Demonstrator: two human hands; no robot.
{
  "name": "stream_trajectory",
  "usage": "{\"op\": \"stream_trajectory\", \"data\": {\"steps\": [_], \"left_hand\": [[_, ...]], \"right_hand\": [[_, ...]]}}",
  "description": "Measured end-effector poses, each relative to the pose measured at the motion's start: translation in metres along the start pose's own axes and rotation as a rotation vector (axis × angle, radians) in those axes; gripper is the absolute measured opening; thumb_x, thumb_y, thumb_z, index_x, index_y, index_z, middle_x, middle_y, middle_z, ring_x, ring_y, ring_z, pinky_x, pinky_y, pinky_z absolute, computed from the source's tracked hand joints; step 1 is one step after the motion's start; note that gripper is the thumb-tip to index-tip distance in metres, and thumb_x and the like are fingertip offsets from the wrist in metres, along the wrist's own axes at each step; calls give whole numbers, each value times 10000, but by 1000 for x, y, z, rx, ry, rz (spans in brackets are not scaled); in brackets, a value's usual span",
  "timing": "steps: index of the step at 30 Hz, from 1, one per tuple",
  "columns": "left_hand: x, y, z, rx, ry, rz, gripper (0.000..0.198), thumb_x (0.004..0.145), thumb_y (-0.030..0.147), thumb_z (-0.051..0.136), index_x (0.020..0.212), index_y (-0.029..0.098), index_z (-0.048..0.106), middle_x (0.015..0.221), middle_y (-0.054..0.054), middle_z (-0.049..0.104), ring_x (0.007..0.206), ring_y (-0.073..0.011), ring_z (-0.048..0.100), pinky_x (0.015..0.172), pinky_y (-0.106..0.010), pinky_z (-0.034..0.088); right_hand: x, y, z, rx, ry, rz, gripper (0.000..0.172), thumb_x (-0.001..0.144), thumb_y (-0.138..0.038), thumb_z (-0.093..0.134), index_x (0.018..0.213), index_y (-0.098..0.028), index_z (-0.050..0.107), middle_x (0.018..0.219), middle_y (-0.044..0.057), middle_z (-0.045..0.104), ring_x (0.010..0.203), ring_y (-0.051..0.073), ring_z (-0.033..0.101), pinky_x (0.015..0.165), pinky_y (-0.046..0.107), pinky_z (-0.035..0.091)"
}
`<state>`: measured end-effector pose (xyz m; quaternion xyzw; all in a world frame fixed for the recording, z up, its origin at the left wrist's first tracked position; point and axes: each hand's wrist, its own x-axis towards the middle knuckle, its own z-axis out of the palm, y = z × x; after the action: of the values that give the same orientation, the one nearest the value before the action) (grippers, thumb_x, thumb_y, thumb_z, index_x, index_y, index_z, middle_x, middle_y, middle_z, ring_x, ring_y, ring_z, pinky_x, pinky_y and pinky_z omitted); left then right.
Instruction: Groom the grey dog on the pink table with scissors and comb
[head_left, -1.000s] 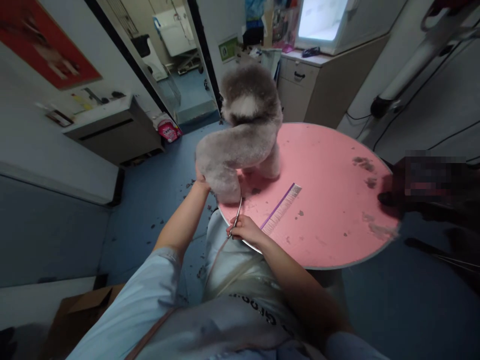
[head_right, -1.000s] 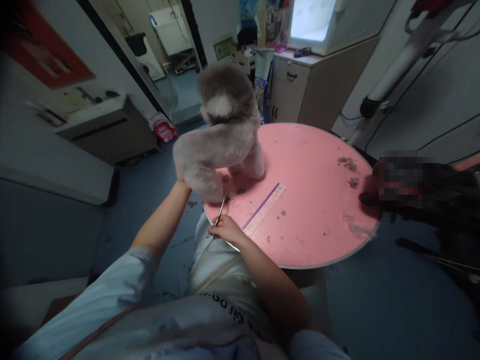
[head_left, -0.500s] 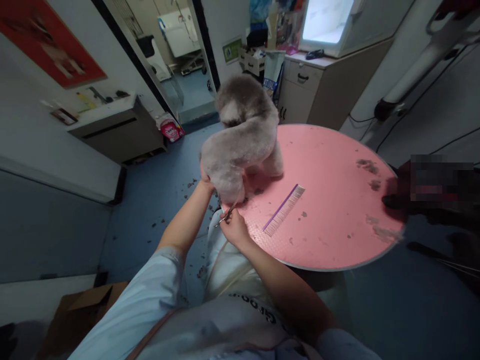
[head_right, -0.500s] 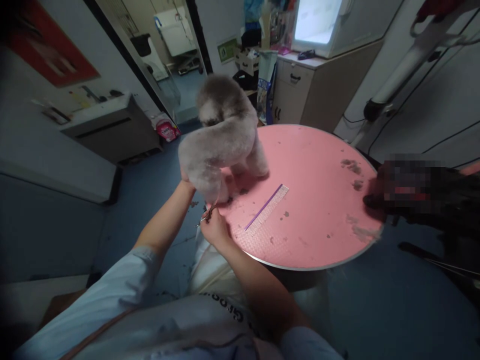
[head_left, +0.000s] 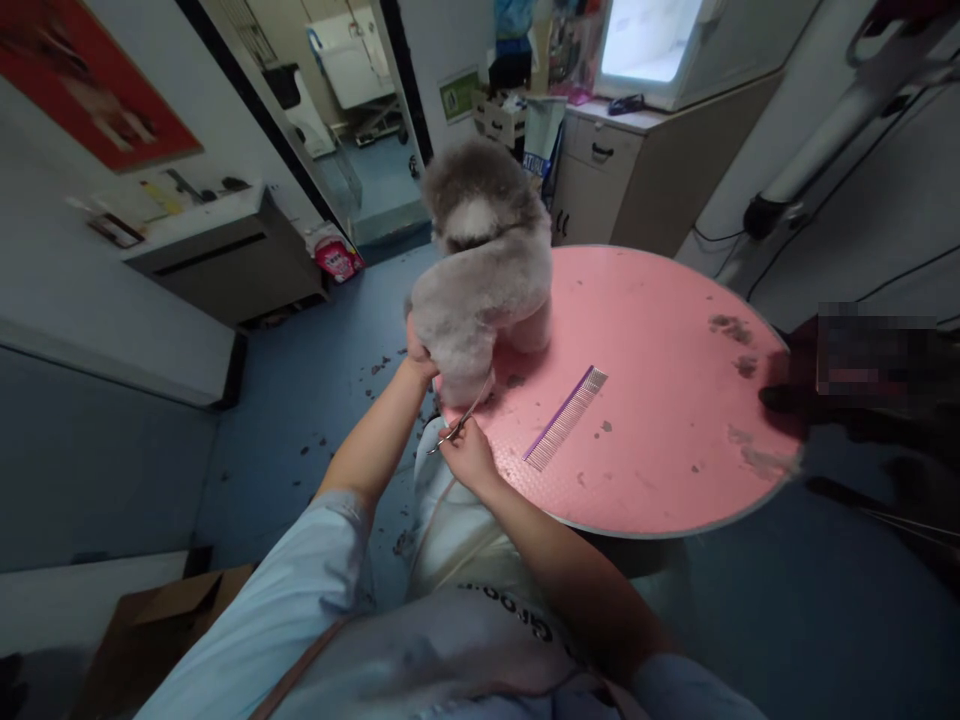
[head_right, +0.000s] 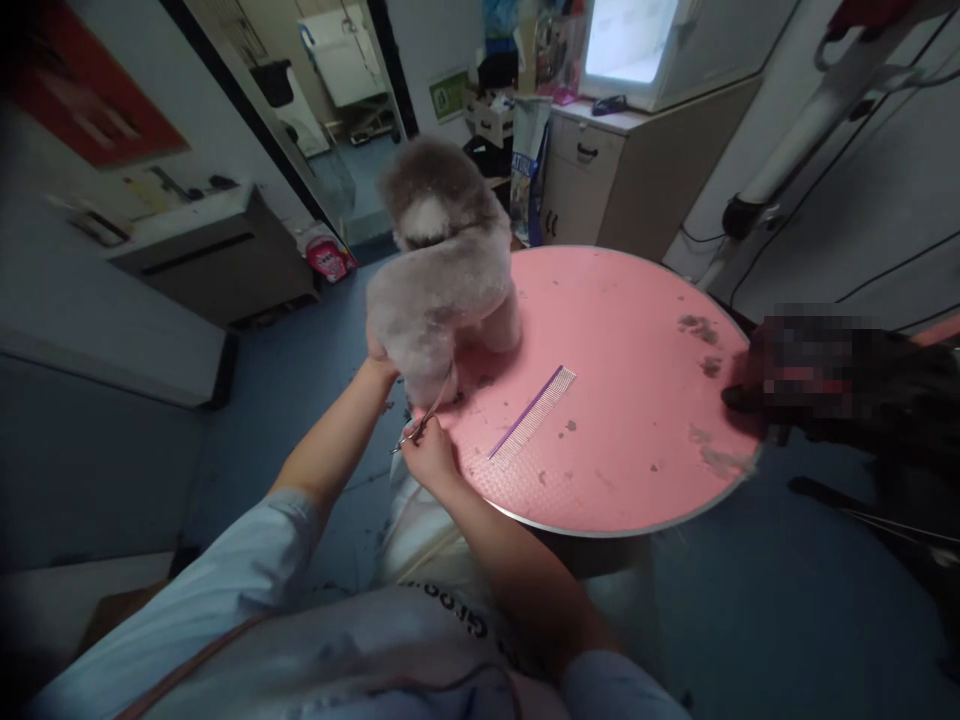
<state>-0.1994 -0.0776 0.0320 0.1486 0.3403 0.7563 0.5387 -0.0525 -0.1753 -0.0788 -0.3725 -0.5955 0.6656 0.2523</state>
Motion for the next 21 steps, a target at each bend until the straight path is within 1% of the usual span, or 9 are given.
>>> {"op": "stream_trajectory", "data": {"steps": [3, 6, 8, 10, 11, 13, 15, 18, 21], "left_hand": [[4, -2, 1, -67, -32, 14, 551, 963, 500, 262, 866, 165, 688, 833, -46, 705, 824, -170, 622, 862, -314, 522], [4, 1, -2, -91, 23, 30, 591, 971, 526, 210, 890, 176, 679, 825, -28, 706, 871, -167, 612, 945, -330, 488], [2, 3, -6, -95, 49, 34, 601, 972, 528, 192, 857, 184, 670, 818, -25, 703, 857, -162, 597, 962, -333, 474], [-1, 6, -7, -95, 61, 28, 613, 971, 535, 178, 804, 189, 655, 808, -27, 698, 828, -164, 581, 952, -346, 470], [-3, 8, -7, -92, 67, 29, 619, 970, 540, 172, 782, 189, 646, 792, -29, 692, 815, -166, 573, 948, -352, 468], [-6, 12, -5, -82, 87, 33, 629, 977, 524, 147, 758, 184, 628, 738, -33, 673, 807, -170, 559, 960, -363, 452], [-9, 15, -1, -76, 125, 39, 635, 992, 483, 107, 762, 177, 613, 696, -28, 656, 817, -163, 540, 1010, -368, 413], [-11, 19, 6, -97, 139, 64, 606, 1003, 420, 85, 793, 185, 602, 686, -10, 656, 860, -151, 521, 1060, -356, 363], [-10, 19, 12, -100, 4, 46, 578, 993, 438, 119, 896, 183, 629, 792, -20, 694, 890, -167, 546, 995, -348, 402]], "right_hand": [[-3, 2, 2, 98, -2, 35, 318, 682, -169, 665, 886, -254, 436, 906, 7, 671, 825, 173, 678, 769, 308, 541], [-14, 3, 3, 208, -7, 90, 317, 682, -164, 642, 884, -257, 416, 893, -1, 669, 855, 175, 685, 794, 315, 545], [-27, 2, -2, 240, -20, 92, 300, 690, -153, 616, 891, -256, 418, 911, 6, 674, 873, 174, 689, 803, 313, 542], [-41, -1, -17, 184, -24, 41, 272, 697, -164, 621, 896, -250, 457, 937, 15, 680, 874, 179, 684, 791, 306, 533], [-46, -4, -28, 101, -25, 6, 222, 717, -188, 628, 878, -246, 487, 920, 18, 685, 860, 187, 680, 776, 305, 524], [-53, -15, -57, -206, -23, -53, 97, 796, -284, 628, 781, -236, 545, 811, 35, 691, 821, 215, 671, 756, 319, 497], [-52, -30, -90, -637, -6, -40, 239, 870, -379, 595, 695, -217, 580, 736, 94, 693, 837, 267, 679, 786, 365, 466], [-48, -52, -139, -1185, 35, 141, 320, 883, -449, 598, 800, -147, 663, 845, 220, 715, 904, 350, 689, 817, 444, 446], [-53, -63, -183, -1368, 38, 366, 346, 877, -439, 595, 974, -116, 671, 1015, 242, 707, 978, 367, 683, 775, 435, 475]]}}
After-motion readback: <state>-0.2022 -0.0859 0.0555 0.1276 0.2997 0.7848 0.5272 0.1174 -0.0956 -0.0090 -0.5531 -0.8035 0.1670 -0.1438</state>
